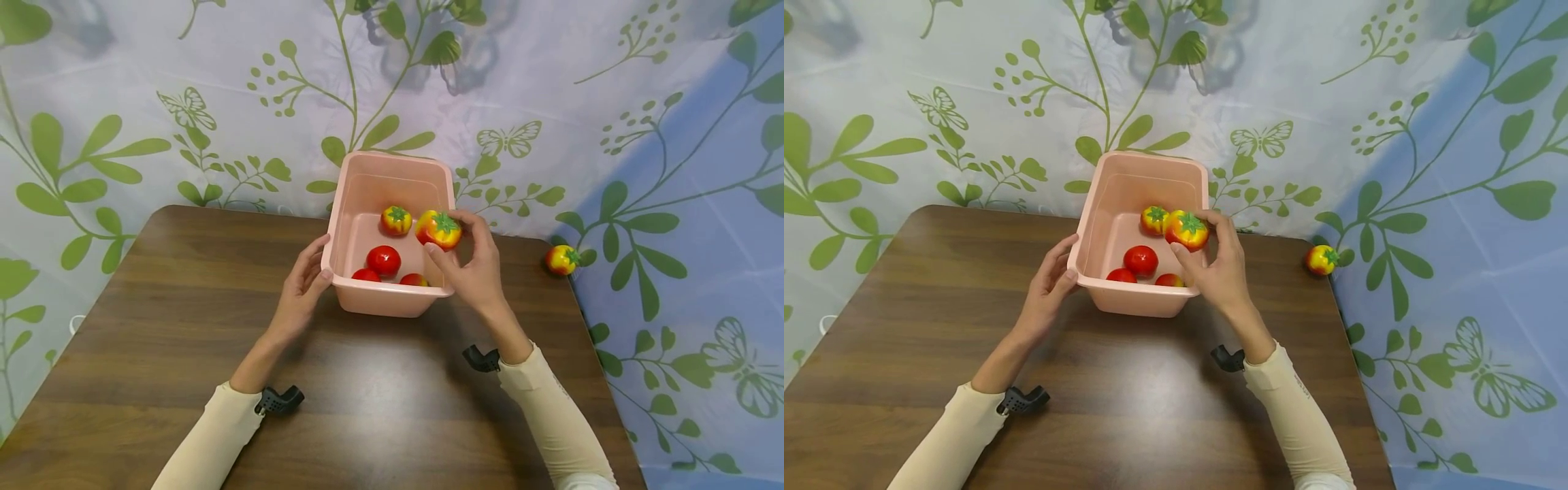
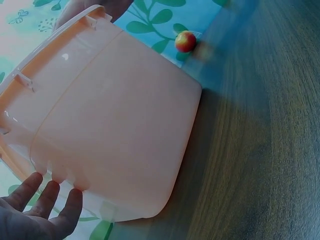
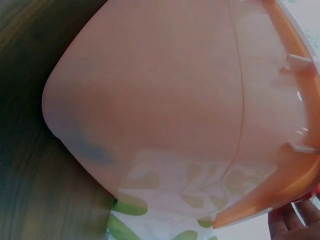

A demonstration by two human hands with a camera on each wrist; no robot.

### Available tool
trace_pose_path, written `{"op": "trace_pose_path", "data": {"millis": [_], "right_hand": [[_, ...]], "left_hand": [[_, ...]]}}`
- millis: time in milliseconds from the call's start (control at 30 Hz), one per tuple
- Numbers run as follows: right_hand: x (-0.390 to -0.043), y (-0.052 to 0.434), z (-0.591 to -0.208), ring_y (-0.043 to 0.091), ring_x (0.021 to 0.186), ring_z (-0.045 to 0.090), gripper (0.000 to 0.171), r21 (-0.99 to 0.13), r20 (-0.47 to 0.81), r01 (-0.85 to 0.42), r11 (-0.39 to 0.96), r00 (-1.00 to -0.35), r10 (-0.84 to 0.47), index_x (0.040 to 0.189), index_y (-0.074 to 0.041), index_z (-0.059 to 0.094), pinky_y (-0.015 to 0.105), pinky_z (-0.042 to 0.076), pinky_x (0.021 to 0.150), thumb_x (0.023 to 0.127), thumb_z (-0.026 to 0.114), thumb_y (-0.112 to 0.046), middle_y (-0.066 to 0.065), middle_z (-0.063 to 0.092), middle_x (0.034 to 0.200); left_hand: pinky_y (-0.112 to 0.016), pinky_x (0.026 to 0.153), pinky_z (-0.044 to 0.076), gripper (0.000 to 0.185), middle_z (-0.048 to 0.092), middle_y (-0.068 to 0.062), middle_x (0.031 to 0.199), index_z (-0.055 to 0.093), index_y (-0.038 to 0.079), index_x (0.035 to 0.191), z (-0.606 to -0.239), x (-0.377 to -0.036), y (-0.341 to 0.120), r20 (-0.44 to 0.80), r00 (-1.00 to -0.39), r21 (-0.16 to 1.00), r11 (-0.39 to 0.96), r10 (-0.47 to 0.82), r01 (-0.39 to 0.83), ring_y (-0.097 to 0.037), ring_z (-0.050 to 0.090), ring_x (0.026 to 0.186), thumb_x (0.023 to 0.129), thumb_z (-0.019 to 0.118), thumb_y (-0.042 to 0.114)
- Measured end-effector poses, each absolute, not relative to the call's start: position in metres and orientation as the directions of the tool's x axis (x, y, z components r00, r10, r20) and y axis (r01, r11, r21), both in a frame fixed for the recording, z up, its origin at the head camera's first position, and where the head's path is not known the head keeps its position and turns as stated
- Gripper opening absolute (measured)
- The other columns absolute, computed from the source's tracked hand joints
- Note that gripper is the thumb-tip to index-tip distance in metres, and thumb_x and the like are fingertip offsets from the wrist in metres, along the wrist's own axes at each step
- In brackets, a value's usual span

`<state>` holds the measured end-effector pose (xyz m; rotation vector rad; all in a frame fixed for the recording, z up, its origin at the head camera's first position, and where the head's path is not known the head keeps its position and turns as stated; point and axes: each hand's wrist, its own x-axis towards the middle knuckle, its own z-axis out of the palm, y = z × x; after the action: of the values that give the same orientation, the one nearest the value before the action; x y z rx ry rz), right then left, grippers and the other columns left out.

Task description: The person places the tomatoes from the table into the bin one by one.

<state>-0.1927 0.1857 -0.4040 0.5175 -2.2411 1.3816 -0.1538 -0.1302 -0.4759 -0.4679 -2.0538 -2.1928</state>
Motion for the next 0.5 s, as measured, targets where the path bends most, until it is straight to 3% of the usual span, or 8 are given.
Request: {"op": "trace_pose_path", "data": {"millis": [133, 300, 400, 500], "right_hand": [[-0.1955, 0.1887, -0.4084, 0.036, 0.129, 0.063, 0.058, -0.718, 0.578, -0.546, 0.431, -0.813, -0.069, 0.138, -0.003, 0.061, 0.054, 0.049, 0.119, 0.087, 0.088, -0.012, 0.019, 0.066, 0.137], [-0.1954, 0.1923, -0.4075, 0.031, 0.13, 0.064, 0.057, -0.725, 0.592, -0.549, 0.417, -0.805, -0.031, 0.135, -0.004, 0.062, 0.054, 0.051, 0.116, 0.086, 0.09, -0.012, 0.016, 0.068, 0.135], [-0.1949, 0.1932, -0.4068, 0.026, 0.13, 0.064, 0.058, -0.724, 0.592, -0.54, 0.428, -0.806, -0.016, 0.136, -0.005, 0.062, 0.053, 0.053, 0.115, 0.085, 0.09, -0.011, 0.012, 0.068, 0.135], [-0.1921, 0.1919, -0.4045, 0.03, 0.129, 0.063, 0.057, -0.729, 0.587, -0.532, 0.432, -0.809, -0.006, 0.135, -0.002, 0.061, 0.056, 0.053, 0.114, 0.086, 0.088, -0.008, 0.015, 0.067, 0.135]], "left_hand": [[-0.018, 0.11, 0.053, 0.061, 0.044, -0.027, 0.165, 0.039, 0.025, 0.167, -0.4753, -0.1537, -0.1309, 0.289, -0.948, 0.957, -0.072, 0.134, 0.282, -0.019, 0.056, 0.142, 0.11, 0.054, 0.008], [-0.018, 0.112, 0.051, 0.061, 0.045, -0.021, 0.166, 0.04, 0.025, 0.167, -0.4747, -0.154, -0.1304, 0.29, -0.948, 0.957, -0.063, 0.129, 0.284, -0.019, 0.055, 0.144, 0.11, 0.055, 0.008], [-0.018, 0.113, 0.05, 0.061, 0.046, -0.015, 0.167, 0.04, 0.026, 0.166, -0.4747, -0.1543, -0.1303, 0.288, -0.949, 0.957, -0.057, 0.125, 0.283, -0.027, 0.054, 0.147, 0.11, 0.055, 0.009], [-0.018, 0.114, 0.05, 0.061, 0.046, -0.007, 0.168, 0.04, 0.027, 0.166, -0.4748, -0.1543, -0.1303, 0.282, -0.951, 0.959, -0.046, 0.124, 0.279, -0.035, 0.051, 0.15, 0.11, 0.055, 0.01]]}}
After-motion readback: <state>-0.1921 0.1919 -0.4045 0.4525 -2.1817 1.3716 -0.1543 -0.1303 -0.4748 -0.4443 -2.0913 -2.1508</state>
